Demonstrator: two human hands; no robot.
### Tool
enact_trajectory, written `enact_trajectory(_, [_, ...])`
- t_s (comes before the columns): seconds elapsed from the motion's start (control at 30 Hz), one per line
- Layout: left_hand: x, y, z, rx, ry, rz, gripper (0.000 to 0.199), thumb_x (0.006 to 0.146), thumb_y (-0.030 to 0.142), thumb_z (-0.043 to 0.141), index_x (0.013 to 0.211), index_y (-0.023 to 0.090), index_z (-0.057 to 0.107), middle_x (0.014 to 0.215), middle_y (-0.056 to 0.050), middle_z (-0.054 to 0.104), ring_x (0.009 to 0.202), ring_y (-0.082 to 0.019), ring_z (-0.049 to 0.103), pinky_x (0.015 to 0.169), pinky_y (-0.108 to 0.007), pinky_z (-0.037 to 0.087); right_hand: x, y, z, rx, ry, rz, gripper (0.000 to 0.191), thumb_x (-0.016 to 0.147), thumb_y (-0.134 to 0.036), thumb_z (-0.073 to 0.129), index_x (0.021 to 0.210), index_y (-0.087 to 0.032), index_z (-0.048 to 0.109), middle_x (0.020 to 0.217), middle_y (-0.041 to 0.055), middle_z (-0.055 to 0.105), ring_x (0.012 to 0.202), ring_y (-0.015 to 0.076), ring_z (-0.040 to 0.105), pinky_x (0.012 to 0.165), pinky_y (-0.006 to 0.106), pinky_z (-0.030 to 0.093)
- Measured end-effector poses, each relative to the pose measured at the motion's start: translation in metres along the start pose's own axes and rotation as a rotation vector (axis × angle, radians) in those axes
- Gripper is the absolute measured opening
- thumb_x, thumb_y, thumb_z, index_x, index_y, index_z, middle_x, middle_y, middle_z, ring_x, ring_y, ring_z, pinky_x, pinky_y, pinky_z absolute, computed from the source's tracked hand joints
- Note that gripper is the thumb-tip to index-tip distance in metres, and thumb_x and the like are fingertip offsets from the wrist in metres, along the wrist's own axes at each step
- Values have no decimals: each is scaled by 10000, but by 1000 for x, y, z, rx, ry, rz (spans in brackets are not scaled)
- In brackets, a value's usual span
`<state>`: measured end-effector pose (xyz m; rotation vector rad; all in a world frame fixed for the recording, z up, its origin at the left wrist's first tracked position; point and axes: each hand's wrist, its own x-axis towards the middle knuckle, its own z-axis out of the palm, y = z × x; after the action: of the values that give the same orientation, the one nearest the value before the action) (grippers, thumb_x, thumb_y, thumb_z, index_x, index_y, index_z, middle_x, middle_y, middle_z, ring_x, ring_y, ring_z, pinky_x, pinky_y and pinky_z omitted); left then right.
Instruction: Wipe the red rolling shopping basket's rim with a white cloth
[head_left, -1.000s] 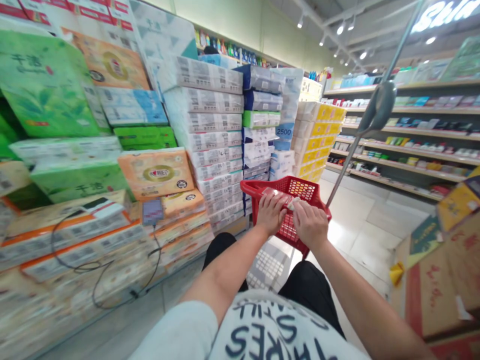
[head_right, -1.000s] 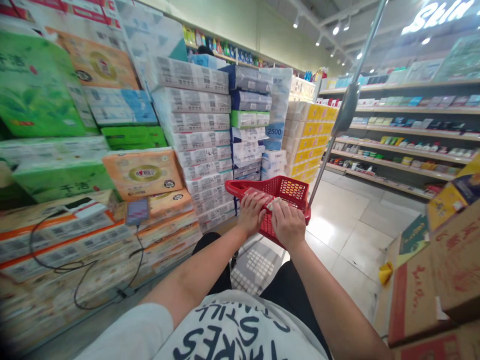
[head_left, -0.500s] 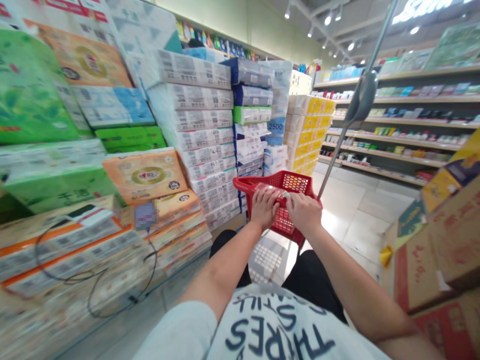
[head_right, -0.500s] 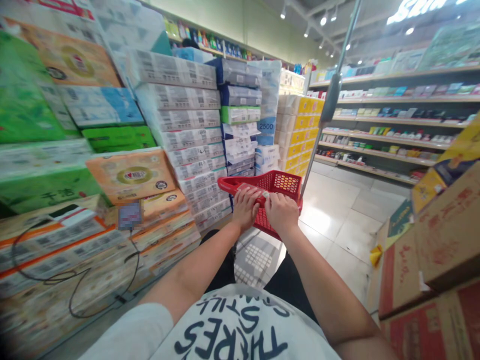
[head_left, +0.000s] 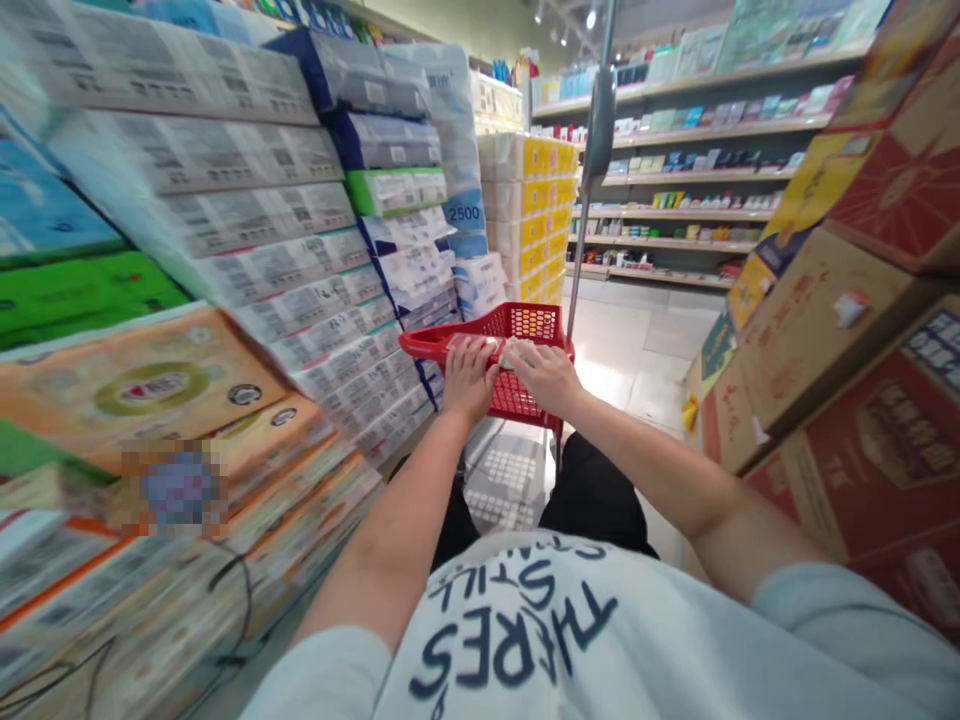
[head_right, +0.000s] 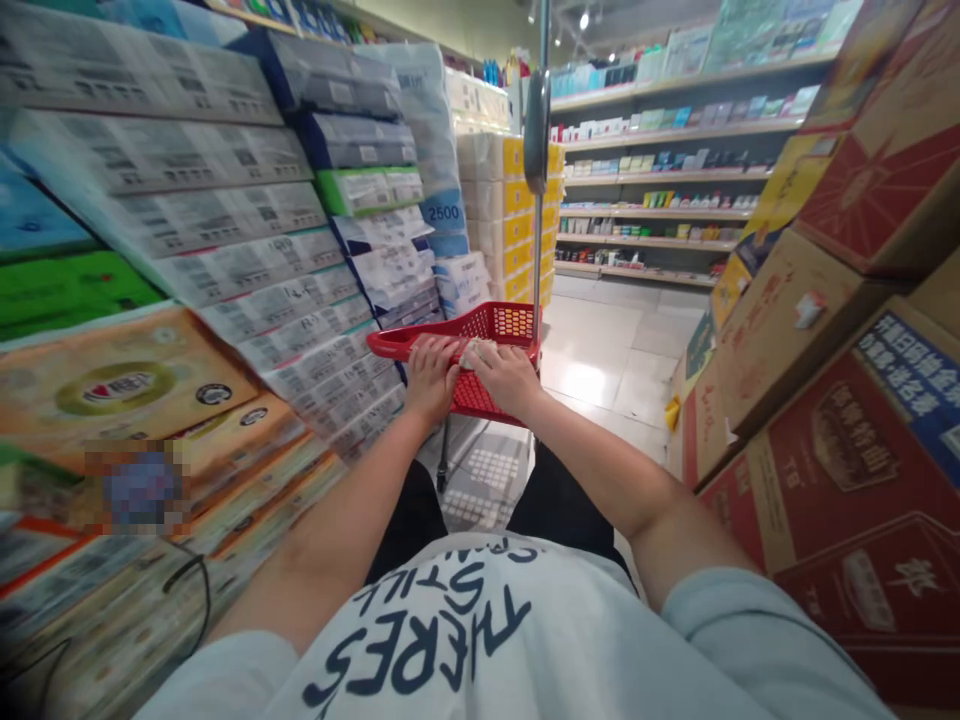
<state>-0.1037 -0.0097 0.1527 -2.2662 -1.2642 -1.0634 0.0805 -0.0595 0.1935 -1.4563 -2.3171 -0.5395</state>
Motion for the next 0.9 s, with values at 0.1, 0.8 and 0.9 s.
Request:
enact_trajectory(0.1, [1, 0, 1, -4, 1, 16, 436, 955, 377, 315, 1336, 214, 454, 1398, -67, 466, 1356, -246, 306, 1145, -474, 188, 3, -4, -1, -6, 14, 22, 418, 977, -324, 307, 1363, -235, 441, 1354, 125, 498, 1112, 253, 510, 896, 367, 363])
enact_trajectory(0.8, [-17, -21, -20, -29, 87, -14, 466, 976, 399, 228, 1261, 179, 525, 1319, -87, 535, 1314, -226, 362, 1148, -450, 171, 31, -37, -3, 133, -80, 292, 456, 969, -377, 278, 988, -109, 646, 918, 166, 672, 854, 253, 633, 730, 350, 445])
enact_trajectory(0.9, [-19, -19, -15, -16, 112, -16, 437, 970, 390, 269, 1264, 182, 517, 1324, -91, 529, 1328, -234, 344, 1149, -462, 159, 17, -31, 1, 91, 45, 44, 394, 975, -327, 288, 1137, -144, 597, 1075, 167, 641, 905, 242, 596, 761, 364, 421])
